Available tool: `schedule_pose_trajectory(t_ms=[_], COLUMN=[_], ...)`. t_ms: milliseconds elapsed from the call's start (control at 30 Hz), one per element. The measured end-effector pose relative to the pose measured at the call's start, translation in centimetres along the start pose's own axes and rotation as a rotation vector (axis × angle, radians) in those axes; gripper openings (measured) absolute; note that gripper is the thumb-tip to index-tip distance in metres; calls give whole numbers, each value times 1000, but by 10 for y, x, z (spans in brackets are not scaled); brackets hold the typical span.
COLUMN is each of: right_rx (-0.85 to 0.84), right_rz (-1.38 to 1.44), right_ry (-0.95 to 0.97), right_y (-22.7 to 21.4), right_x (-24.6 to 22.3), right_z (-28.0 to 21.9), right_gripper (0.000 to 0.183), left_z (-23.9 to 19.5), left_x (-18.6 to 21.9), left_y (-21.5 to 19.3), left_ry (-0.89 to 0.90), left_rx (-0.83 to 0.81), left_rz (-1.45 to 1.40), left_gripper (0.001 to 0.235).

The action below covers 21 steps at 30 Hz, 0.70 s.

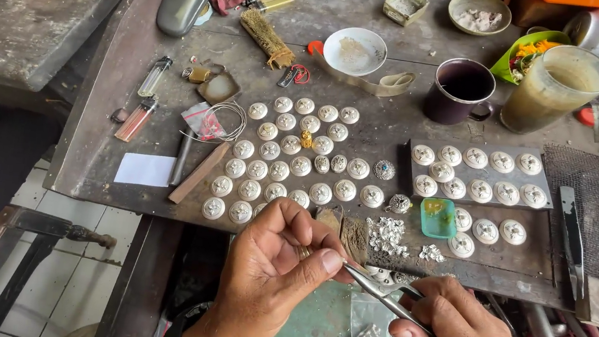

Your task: The person is using pliers to trim and shape small silver jewelry components on a workbench.

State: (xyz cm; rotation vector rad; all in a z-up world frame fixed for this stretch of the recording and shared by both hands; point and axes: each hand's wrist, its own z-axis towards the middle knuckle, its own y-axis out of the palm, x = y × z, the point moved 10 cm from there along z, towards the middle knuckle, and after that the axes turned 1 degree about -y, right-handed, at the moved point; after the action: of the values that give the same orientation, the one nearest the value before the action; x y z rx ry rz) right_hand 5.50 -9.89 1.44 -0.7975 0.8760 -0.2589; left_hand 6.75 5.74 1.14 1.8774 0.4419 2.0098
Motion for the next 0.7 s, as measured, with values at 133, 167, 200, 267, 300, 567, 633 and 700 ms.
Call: schedule_pose_trajectory(t_ms=[133, 167, 200, 267, 300, 567, 633, 700], right_rx=[9, 7, 4, 3, 2, -20, -33, -33], right_rz=[13, 9, 5, 5, 4, 7, 22, -9], right_ry=[-43, -40, -37, -43, -51, 1, 7, 2], right_y=[0, 1, 2, 2, 2, 2, 3, 4], right_x=[0, 1, 2, 2, 2, 3, 5, 6], right_z=[-1, -1, -2, -2, -2, -1, -2, -3], right_gripper=[24, 23, 23, 23, 23, 24, 23, 22], left_z=[0, 1, 1, 1, 1, 1, 1, 1], left_x=[-1, 0, 0, -1, -2, -4, -5, -6], left_y=[-2, -1, 0, -1, -1, -1, -2, -1], left_ry=[-4, 0, 5, -6, -15, -20, -25, -29], left_rx=[14, 3, -8, -4, 1, -8, 1, -11], left_rz=[-22, -18, -14, -14, -15, -5, 9, -26], left_gripper=[24, 24, 24, 24, 24, 25, 26, 26])
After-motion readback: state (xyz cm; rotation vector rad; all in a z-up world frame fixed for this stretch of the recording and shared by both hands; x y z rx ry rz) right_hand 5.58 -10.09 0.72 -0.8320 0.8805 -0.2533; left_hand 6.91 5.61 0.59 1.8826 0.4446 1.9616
